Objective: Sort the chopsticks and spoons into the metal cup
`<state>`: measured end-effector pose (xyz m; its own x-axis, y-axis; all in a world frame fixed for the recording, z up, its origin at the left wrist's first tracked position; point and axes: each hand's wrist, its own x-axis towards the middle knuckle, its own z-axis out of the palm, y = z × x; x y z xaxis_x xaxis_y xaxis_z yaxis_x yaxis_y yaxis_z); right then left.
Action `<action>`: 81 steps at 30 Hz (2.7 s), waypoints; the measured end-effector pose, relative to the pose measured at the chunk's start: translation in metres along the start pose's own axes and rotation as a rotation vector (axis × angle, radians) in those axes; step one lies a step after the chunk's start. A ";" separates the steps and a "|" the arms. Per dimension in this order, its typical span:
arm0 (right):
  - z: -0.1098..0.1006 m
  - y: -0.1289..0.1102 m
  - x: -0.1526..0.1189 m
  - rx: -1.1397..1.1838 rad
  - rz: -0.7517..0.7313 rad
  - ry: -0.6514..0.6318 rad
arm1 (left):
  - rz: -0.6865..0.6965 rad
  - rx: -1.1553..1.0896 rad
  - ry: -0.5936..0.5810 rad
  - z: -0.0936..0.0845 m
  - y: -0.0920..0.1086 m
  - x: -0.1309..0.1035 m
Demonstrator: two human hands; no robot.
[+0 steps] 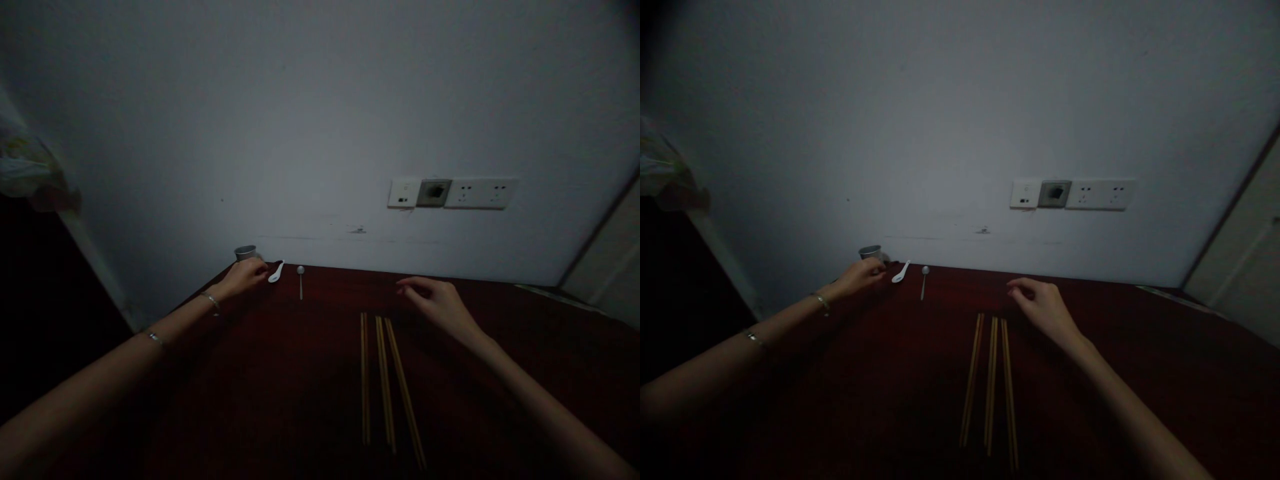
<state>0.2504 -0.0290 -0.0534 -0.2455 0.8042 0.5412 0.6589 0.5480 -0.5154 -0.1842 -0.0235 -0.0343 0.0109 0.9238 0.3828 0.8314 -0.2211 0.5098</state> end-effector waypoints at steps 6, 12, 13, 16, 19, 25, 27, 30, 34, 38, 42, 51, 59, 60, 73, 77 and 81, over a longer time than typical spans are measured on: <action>-0.012 -0.013 0.002 0.252 0.096 0.006 | 0.129 -0.216 -0.002 0.039 0.104 0.026; -0.022 -0.024 0.004 0.661 0.270 -0.093 | 0.158 -0.612 -0.235 0.111 0.186 0.010; -0.023 -0.025 0.005 0.696 0.286 -0.093 | 0.166 -0.650 -0.273 0.123 0.194 0.007; -0.026 -0.020 0.008 0.733 0.292 -0.063 | 0.187 -0.738 -0.354 0.150 0.213 -0.001; -0.026 -0.012 0.011 0.710 0.275 0.006 | 0.196 -0.782 -0.392 0.165 0.227 -0.005; -0.023 -0.003 0.012 0.698 0.284 0.069 | 0.170 -0.821 -0.413 0.174 0.234 -0.008; -0.022 -0.002 0.012 0.680 0.286 0.096 | 0.159 -0.814 -0.410 0.176 0.231 -0.008; -0.021 0.001 0.013 0.670 0.288 0.115 | 0.171 -0.804 -0.415 0.179 0.228 -0.008; -0.021 0.006 0.015 0.713 0.320 0.112 | 0.210 -0.817 -0.433 0.180 0.228 -0.009; -0.018 0.023 0.017 0.761 0.390 0.110 | 0.217 -0.773 -0.416 0.182 0.217 -0.001; -0.003 0.050 0.016 0.770 0.588 0.073 | 0.098 -0.677 -0.317 0.193 0.177 0.016; 0.035 0.086 -0.001 0.776 0.805 -0.064 | -0.225 -0.816 -0.178 0.217 0.105 0.027; 0.049 0.087 -0.004 0.709 0.816 -0.209 | -0.284 -0.821 -0.204 0.222 0.097 0.024; 0.049 0.086 -0.004 0.695 0.821 -0.229 | -0.279 -0.817 -0.206 0.222 0.096 0.024; 0.047 0.082 -0.008 0.486 0.719 -0.403 | -0.248 -0.799 -0.245 0.223 0.093 0.023; 0.049 0.082 -0.010 0.436 0.711 -0.387 | -0.254 -0.756 -0.273 0.223 0.093 0.023; 0.052 0.085 -0.011 0.402 0.704 -0.372 | -0.239 -0.741 -0.280 0.221 0.095 0.021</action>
<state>0.2724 0.0212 -0.1375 -0.1386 0.9692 -0.2034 0.4623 -0.1183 -0.8788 0.0177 0.0444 -0.1486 0.1000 0.9940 0.0432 0.2484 -0.0670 0.9663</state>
